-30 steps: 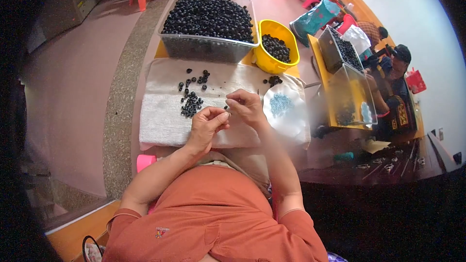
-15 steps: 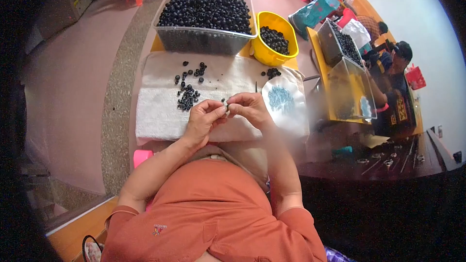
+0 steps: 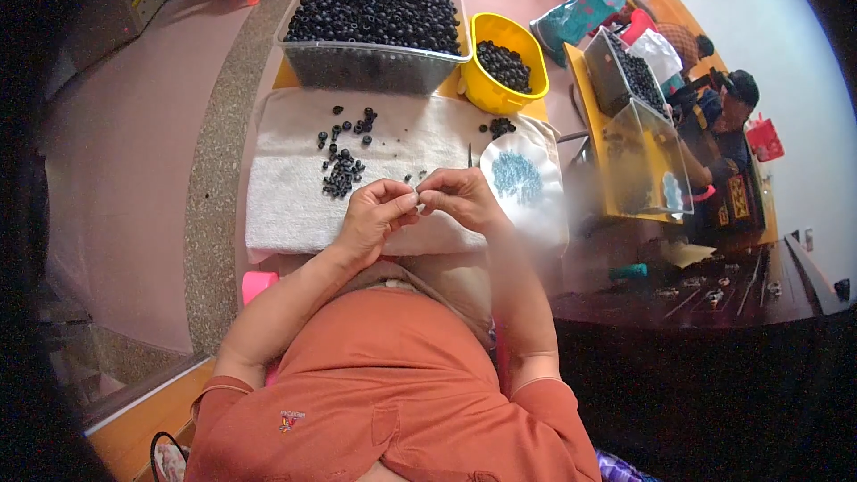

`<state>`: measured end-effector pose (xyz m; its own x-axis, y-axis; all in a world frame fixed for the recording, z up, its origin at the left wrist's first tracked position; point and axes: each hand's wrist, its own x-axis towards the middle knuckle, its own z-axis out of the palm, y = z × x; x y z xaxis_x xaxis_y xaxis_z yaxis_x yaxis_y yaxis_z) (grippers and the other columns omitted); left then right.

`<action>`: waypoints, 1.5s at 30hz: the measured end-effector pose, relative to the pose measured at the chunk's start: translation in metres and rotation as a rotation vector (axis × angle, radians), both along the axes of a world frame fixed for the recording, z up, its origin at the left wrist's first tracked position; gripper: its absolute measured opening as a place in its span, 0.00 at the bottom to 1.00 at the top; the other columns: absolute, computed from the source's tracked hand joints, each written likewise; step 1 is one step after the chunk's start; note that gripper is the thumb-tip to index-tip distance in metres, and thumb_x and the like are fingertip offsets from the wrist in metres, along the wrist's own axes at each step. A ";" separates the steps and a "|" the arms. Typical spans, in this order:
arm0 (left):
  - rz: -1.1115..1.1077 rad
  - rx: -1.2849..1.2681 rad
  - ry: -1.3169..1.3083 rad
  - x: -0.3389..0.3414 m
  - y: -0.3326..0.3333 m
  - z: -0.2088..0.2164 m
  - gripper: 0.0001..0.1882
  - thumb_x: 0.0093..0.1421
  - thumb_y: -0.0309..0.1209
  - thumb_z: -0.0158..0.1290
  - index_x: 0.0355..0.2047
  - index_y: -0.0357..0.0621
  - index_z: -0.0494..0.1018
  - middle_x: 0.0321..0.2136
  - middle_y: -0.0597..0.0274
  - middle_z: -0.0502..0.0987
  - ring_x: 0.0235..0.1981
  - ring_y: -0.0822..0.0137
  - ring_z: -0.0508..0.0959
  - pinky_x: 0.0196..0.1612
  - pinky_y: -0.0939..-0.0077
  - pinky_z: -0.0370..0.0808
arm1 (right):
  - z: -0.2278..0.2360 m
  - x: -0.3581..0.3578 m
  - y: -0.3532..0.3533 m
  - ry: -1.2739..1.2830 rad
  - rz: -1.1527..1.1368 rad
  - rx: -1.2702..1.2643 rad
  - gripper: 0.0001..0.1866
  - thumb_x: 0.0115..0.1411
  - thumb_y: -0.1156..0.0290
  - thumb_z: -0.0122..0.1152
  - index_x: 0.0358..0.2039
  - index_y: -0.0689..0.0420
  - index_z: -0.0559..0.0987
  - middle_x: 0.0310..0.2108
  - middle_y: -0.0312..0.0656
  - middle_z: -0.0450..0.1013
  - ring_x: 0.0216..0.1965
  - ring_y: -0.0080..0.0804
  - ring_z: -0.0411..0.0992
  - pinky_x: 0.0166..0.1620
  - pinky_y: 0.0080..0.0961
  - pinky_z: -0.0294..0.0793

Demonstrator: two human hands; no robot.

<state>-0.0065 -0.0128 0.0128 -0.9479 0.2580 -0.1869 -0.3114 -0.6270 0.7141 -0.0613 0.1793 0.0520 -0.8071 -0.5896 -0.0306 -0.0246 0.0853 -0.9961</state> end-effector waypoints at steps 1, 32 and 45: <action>-0.015 0.026 -0.005 0.000 0.000 0.000 0.06 0.59 0.28 0.59 0.36 0.42 0.75 0.31 0.65 0.79 0.31 0.75 0.78 0.38 0.79 0.77 | 0.000 0.000 0.000 0.018 0.016 0.005 0.06 0.60 0.77 0.62 0.37 0.66 0.80 0.32 0.40 0.77 0.34 0.23 0.76 0.38 0.20 0.78; 0.080 0.098 -0.098 0.000 0.003 -0.005 0.08 0.59 0.26 0.59 0.39 0.45 0.74 0.32 0.67 0.78 0.33 0.75 0.77 0.40 0.78 0.75 | -0.029 0.039 -0.042 0.945 -0.455 0.232 0.24 0.44 0.84 0.68 0.45 0.62 0.77 0.31 0.44 0.72 0.27 0.31 0.71 0.31 0.24 0.72; 0.162 0.115 -0.078 0.003 0.006 -0.005 0.10 0.57 0.22 0.57 0.36 0.47 0.68 0.30 0.65 0.77 0.28 0.75 0.75 0.31 0.80 0.71 | -0.040 0.044 -0.042 0.893 -0.411 0.199 0.24 0.46 0.84 0.65 0.47 0.59 0.77 0.34 0.45 0.71 0.27 0.31 0.72 0.30 0.24 0.74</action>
<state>-0.0034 -0.0067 0.0075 -0.9625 0.1270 -0.2398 -0.2515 -0.7494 0.6125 -0.0175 0.1374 0.0124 -0.7222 -0.3102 0.6183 -0.6877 0.4178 -0.5937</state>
